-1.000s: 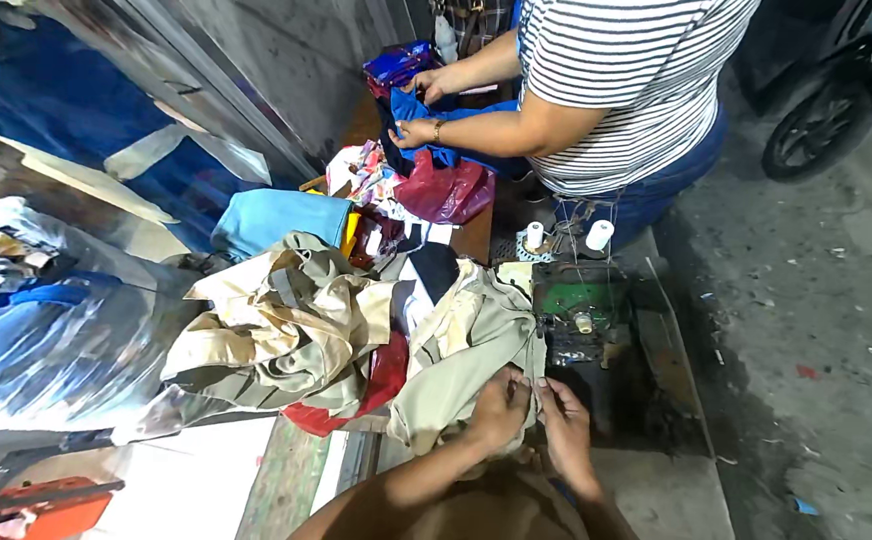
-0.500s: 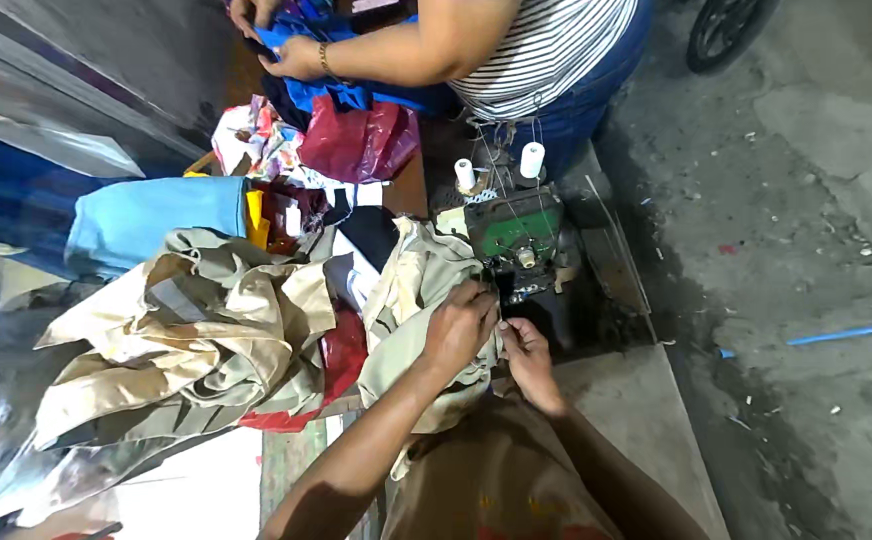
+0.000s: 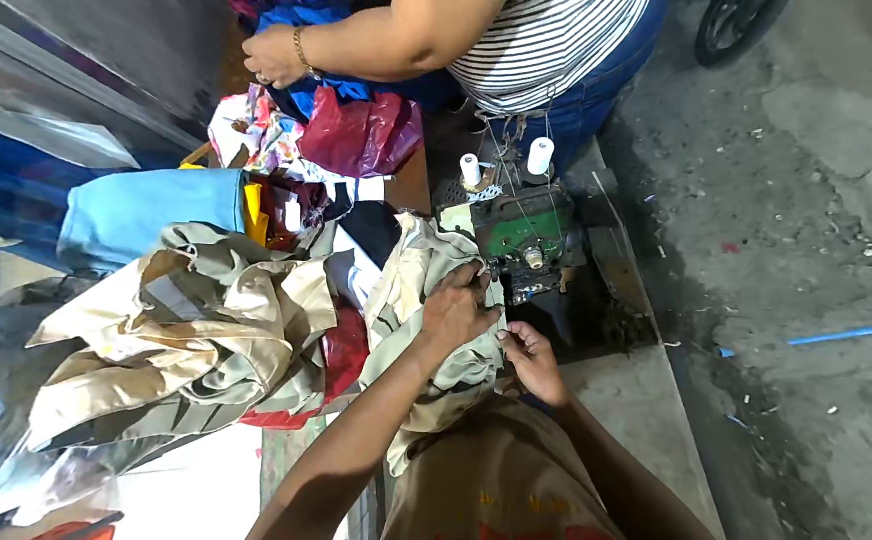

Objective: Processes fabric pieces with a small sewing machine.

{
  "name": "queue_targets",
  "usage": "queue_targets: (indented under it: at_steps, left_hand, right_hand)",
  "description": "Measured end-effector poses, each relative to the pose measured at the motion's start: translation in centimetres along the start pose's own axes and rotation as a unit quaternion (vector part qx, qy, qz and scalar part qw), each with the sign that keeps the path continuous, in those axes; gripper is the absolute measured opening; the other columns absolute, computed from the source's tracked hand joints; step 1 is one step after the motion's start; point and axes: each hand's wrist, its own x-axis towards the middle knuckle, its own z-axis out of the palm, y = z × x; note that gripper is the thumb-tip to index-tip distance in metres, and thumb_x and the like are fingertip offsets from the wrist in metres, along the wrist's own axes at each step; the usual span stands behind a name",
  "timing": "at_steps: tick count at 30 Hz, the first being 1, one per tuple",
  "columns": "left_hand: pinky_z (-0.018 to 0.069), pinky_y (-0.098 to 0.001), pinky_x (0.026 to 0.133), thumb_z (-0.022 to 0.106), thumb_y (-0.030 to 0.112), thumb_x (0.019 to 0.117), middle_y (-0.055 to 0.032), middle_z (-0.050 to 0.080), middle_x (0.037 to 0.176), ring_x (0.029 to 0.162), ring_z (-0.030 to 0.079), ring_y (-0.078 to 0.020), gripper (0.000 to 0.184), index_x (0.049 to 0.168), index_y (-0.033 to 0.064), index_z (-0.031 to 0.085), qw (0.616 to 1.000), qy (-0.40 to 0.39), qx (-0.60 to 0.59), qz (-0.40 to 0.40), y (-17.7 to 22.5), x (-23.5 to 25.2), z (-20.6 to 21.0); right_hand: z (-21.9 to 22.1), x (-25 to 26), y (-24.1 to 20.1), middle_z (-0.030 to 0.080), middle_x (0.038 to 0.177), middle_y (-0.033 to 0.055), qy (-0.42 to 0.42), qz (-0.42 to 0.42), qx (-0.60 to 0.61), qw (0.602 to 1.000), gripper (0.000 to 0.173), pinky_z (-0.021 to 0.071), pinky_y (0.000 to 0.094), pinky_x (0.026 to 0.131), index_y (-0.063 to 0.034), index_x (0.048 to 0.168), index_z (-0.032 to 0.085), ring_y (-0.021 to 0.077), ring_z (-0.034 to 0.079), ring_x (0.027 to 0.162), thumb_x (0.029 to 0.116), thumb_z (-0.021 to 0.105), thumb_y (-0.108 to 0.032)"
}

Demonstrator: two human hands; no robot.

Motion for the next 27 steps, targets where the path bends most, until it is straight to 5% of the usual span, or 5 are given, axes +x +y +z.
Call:
queue_targets:
  at_steps: [4,9,18,22,27]
  left_hand:
    - [0.0328,-0.0457,0.121,0.053,0.062,0.0987,-0.0049,0.032,0.167,0.153,0.032,-0.0217,0.069,0.152,0.0183,0.052,0.996,-0.084,0.032,-0.013,-0.1,0.3,-1.2]
    - [0.0356,-0.0484,0.119,0.047,0.065,0.0996,-0.0017,0.014,0.173,0.155,0.028,-0.0226,0.078,0.162,0.0196,0.034,0.989,-0.14,0.044,-0.024,-0.4,1.0,-1.9]
    - [0.035,-0.0511,0.119,0.05,0.067,0.0967,-0.006,0.012,0.173,0.157,0.023,-0.0262,0.085,0.162,0.0171,0.031,0.983,-0.164,0.057,-0.053,0.2,1.6,-2.6]
    - [0.032,-0.0507,0.121,0.046,0.07,0.0971,-0.0082,0.011,0.173,0.158,0.02,-0.0274,0.086,0.162,0.0155,0.031,0.977,-0.181,0.089,-0.063,0.7,2.0,-3.2]
    - [0.0319,-0.0507,0.121,0.048,0.071,0.0954,-0.0096,0.016,0.172,0.157,0.022,-0.0279,0.082,0.153,0.0129,0.047,0.978,-0.17,0.102,-0.059,0.5,2.9,-3.5]
  right_hand:
    - [0.0,-0.3,0.0,0.071,0.094,0.0055,-0.024,0.014,0.014,1.0,0.02,0.0591,0.0228,0.072,0.0032,0.113,0.066,0.0056,0.068,0.08,0.0999,0.061,-0.011]
    - [0.9,-0.9,0.4,0.07,0.094,0.0085,0.019,0.104,0.032,0.994,0.02,0.06,0.0281,0.069,0.0032,0.116,0.067,0.0096,0.068,0.076,0.1011,0.059,-0.008]
    - [0.1,-1.4,0.7,0.071,0.087,0.0062,0.003,0.076,-0.084,0.994,0.015,0.0593,0.0287,0.073,-0.0002,0.102,0.071,0.0085,0.068,0.076,0.0963,0.064,-0.012]
    - [0.2,-1.8,-0.5,0.07,0.09,0.0109,0.023,0.103,-0.073,0.992,0.019,0.063,0.0338,0.07,0.0034,0.112,0.065,0.0145,0.071,0.075,0.1011,0.059,-0.01]
    - [-0.1,-0.9,-0.8,0.07,0.088,0.009,0.02,0.068,-0.115,0.991,0.021,0.0607,0.0297,0.071,0.0031,0.112,0.067,0.0108,0.069,0.073,0.1018,0.057,-0.013]
